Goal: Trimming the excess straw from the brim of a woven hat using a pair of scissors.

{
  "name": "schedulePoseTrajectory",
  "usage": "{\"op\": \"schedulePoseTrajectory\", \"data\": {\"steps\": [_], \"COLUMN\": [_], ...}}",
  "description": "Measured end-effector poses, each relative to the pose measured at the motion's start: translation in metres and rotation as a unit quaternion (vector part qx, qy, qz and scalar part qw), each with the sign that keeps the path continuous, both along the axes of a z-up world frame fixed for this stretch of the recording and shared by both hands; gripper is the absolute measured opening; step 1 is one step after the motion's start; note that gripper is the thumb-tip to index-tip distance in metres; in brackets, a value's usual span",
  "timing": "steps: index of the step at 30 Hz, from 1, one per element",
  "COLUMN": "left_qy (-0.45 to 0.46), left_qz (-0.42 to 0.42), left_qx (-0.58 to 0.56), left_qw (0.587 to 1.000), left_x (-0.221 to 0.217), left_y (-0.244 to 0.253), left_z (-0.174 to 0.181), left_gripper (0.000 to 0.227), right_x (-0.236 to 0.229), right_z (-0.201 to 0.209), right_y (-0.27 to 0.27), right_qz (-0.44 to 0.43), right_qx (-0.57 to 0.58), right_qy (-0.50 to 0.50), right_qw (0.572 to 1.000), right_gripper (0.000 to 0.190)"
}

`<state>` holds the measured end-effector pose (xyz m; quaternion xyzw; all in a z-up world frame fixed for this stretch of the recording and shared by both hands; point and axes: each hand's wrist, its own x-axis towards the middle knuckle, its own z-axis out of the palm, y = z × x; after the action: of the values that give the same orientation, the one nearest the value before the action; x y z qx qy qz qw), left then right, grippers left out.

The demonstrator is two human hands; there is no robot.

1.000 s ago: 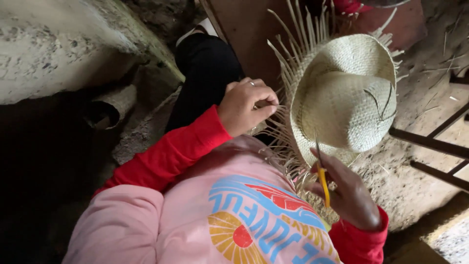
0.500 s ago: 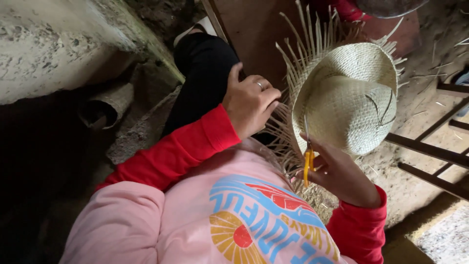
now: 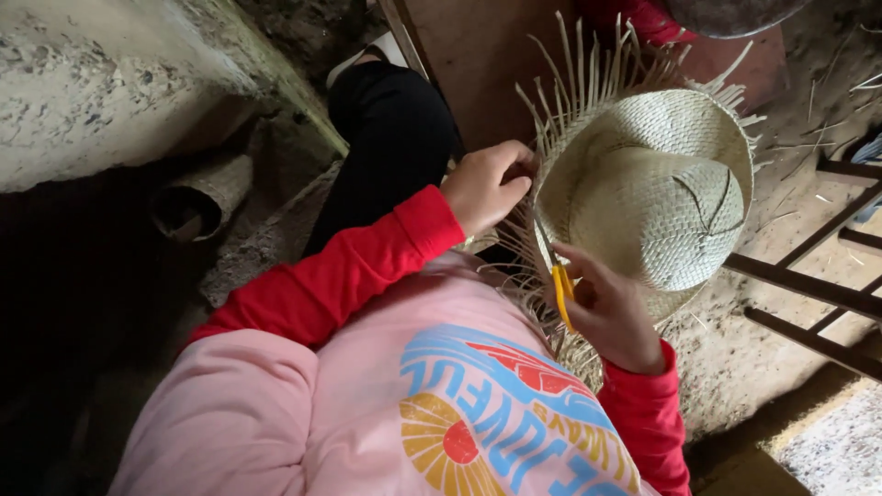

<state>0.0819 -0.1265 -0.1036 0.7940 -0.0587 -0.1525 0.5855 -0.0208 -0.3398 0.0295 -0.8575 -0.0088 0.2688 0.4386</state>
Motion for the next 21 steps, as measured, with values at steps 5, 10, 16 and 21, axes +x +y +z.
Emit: {"op": "schedulePoseTrajectory", "data": {"steps": [5,10,16,21], "left_qy": [0.218,0.3,0.293,0.266], "left_qz": [-0.026,-0.034,0.02,0.041], "left_qx": [-0.19,-0.305,-0.382,-0.431], "left_qw": [0.957,0.903,0.876,0.861], "left_x": [-0.002,-0.014,-0.023,-0.027], "left_y": [0.013,0.001,-0.008,-0.021], "left_z": [0.013,0.01,0.0,-0.019], "left_gripper": [0.024,0.021,0.022,0.03], "right_x": [-0.023,-0.031,-0.038,-0.042], "right_z": [-0.01,-0.021,-0.043,-0.053], "right_y": [-0.033,-0.049,-0.066,-0.067], "right_qz": [-0.052,-0.048,-0.042,-0.031], "right_qx": [0.163,0.226,0.304,0.339], "right_qy": [0.103,0.123,0.149,0.148], "right_qw": [0.98,0.965,0.94,0.929], "right_gripper": [0.074,0.067,0.069,0.069]}}
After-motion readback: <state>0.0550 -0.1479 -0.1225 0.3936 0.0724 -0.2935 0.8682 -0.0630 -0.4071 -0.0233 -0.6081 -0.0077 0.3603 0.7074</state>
